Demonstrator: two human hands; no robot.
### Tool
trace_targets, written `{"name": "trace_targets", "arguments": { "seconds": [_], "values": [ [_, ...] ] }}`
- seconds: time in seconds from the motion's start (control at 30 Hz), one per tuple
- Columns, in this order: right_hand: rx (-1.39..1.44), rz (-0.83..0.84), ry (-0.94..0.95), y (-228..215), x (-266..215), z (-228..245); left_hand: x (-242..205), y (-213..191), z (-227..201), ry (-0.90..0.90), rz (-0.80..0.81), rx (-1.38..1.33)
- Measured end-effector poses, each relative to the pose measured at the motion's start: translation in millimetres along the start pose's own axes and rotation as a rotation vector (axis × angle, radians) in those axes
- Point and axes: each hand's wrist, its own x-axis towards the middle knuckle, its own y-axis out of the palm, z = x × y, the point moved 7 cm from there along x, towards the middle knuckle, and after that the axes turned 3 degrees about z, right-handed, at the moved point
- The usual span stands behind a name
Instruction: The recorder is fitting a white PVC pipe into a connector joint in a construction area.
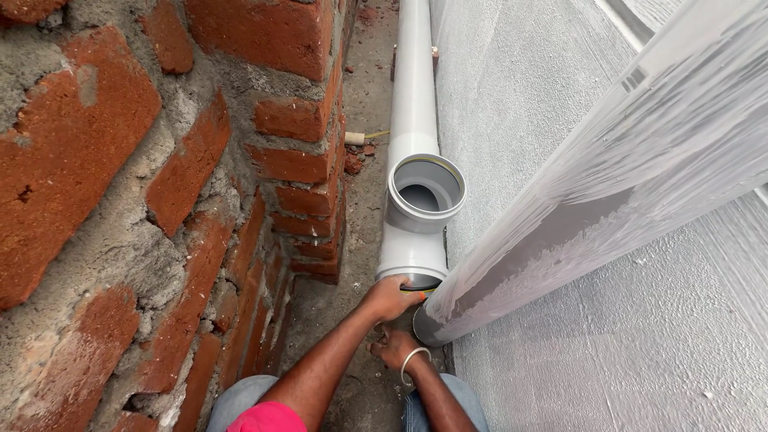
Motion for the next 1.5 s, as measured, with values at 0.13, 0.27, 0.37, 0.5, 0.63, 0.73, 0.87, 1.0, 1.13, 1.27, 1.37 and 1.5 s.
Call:
{"name": "trace_targets", "arguments": {
  "seconds": [0.13,0.27,0.37,0.5,0.63,0.73,0.87,1.0,1.13,1.27,1.37,1.5],
  "values": [
    [0.000,-0.031,-0.056,5,14,-12,-4,-1,-3,-0.014,0.012,0.000],
    [-0.023,-0.014,-0.020,2,3,-5,1,1,1,-0.013,0.013,0.002],
    [-0.010,-0.014,-0.017,-1,1,0,6,1,2,0.005,0.009,0.012],
    [-0.010,-0.014,-0.021,2,3,-3,4,1,2,0.007,0.010,0.011],
    [-0.041,0.005,0.010,4,4,-7,5,2,3,0.017,0.001,0.021],
    [0.002,-0.032,-0.039,7,12,-15,5,0,3,0.018,-0.008,0.012],
    [0.018,-0.021,0.002,3,2,-4,6,0,6,0.011,-0.025,-0.001],
    [0.023,-0.012,0.009,0,-4,1,7,0,6,0.020,-0.026,-0.004],
    [0.021,-0.012,0.021,-1,-3,1,-1,-2,-1,0.002,0.003,-0.001],
    [-0.012,-0.024,-0.047,0,2,-1,5,2,4,0.008,0.011,0.013],
    [0.003,-0.014,-0.038,0,1,-1,6,0,3,0.016,-0.001,0.029],
    [0.026,0.004,0.004,-2,-8,5,5,-1,3,0.009,-0.006,0.039]
  ]
}}
